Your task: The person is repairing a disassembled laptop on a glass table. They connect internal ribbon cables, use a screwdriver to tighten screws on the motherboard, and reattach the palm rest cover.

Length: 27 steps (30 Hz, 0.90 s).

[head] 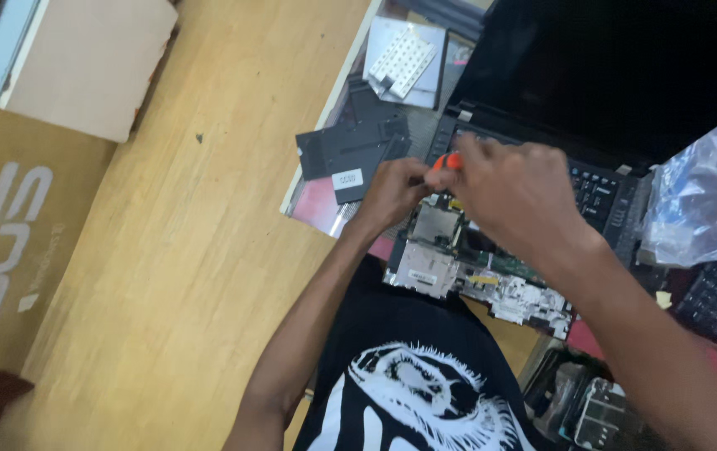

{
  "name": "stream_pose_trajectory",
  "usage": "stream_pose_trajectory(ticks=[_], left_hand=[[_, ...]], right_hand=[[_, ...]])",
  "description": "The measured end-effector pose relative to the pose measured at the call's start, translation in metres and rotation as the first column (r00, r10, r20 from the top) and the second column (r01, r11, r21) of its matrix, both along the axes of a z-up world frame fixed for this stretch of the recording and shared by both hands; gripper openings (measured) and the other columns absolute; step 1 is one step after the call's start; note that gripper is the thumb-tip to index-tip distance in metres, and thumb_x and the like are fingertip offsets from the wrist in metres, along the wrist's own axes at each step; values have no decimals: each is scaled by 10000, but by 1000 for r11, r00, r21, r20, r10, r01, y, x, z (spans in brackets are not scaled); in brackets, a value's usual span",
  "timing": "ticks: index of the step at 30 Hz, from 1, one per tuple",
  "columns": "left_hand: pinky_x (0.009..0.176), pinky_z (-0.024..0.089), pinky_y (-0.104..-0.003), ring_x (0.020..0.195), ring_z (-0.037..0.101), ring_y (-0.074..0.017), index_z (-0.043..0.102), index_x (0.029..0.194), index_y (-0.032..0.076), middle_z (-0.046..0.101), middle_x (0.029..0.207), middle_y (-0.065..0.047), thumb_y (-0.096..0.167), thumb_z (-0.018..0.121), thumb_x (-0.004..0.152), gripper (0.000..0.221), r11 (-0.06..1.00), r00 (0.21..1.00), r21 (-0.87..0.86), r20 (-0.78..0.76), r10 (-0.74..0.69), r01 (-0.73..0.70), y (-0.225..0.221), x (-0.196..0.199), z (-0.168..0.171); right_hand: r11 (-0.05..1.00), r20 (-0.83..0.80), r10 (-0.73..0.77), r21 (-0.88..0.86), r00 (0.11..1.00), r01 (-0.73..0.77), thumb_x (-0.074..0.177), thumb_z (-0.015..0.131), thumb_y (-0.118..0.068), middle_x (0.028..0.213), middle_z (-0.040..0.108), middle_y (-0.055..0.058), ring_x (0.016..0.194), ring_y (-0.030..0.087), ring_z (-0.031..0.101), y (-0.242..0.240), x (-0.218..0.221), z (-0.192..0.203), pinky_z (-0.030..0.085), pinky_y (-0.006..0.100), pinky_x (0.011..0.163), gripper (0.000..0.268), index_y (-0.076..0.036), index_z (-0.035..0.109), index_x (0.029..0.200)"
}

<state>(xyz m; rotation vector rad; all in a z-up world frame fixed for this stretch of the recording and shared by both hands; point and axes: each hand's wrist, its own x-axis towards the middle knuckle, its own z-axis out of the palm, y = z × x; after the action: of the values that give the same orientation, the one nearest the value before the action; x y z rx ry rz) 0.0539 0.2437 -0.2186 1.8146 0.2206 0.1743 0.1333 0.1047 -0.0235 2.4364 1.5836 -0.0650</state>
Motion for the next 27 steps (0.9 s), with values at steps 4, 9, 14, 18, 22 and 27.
stream_pose_trajectory(ticks=[4, 9, 14, 18, 22, 27], left_hand=[[752, 529, -407, 824, 687, -369, 755, 838, 170, 657, 768, -95, 131, 757, 855, 43, 998, 999, 38, -10, -47, 47, -2, -8, 15], [848, 551, -444, 985, 692, -371, 738, 797, 208, 699, 867, -50, 52, 728, 833, 161, 990, 994, 87, -6, -113, 113, 2, 8, -8], [852, 508, -551, 949, 647, -476, 739, 1020, 98, 677, 922, -179, 42, 626, 942, 148, 994, 994, 55, -53, -95, 97, -1, 2, 2], [872, 561, -499, 1017, 701, -347, 682, 1268, 155, 686, 985, -96, 240, 685, 982, 298, 988, 976, 148, -201, 78, -48, -6, -19, 9], [831, 542, -458, 921, 691, -311, 700, 1171, 176, 655, 889, -77, 196, 655, 976, 200, 975, 917, 174, -349, 192, -138, -22, -54, -19], [841, 563, -457, 948, 695, -290, 668, 1112, 176, 680, 922, -67, 212, 638, 959, 160, 983, 854, 158, -494, 162, -95, -38, -76, -58]], right_hand=[[996, -80, 82, -17, 993, -83, 1110, 452, -334, 1053, 757, 126, 887, 307, 785, -1, 0, -23, 652, 423, 752, 335, -165, 672, 1298], [990, -357, 80, -83, 931, -117, 1033, 417, -111, 1095, 679, 183, 851, 329, 759, 15, -2, -22, 644, 451, 736, 332, -49, 635, 1276], [996, -228, 79, -11, 970, -84, 993, 482, -176, 1014, 646, 165, 671, 364, 759, 19, -1, -41, 612, 481, 560, 270, -38, 633, 1170], [994, -380, -74, -99, 922, 40, 993, 514, -91, 1176, 602, 219, 636, 289, 740, 28, 1, -27, 608, 403, 525, 367, 10, 580, 1340], [1000, -184, -11, -30, 983, 6, 1027, 517, -157, 979, 682, 182, 614, 310, 744, 21, 16, -50, 593, 402, 467, 275, -16, 661, 1214], [1000, -268, 2, 28, 964, 6, 1018, 519, -155, 999, 706, 229, 675, 385, 759, 20, 14, -60, 602, 477, 563, 291, -20, 654, 1239]])
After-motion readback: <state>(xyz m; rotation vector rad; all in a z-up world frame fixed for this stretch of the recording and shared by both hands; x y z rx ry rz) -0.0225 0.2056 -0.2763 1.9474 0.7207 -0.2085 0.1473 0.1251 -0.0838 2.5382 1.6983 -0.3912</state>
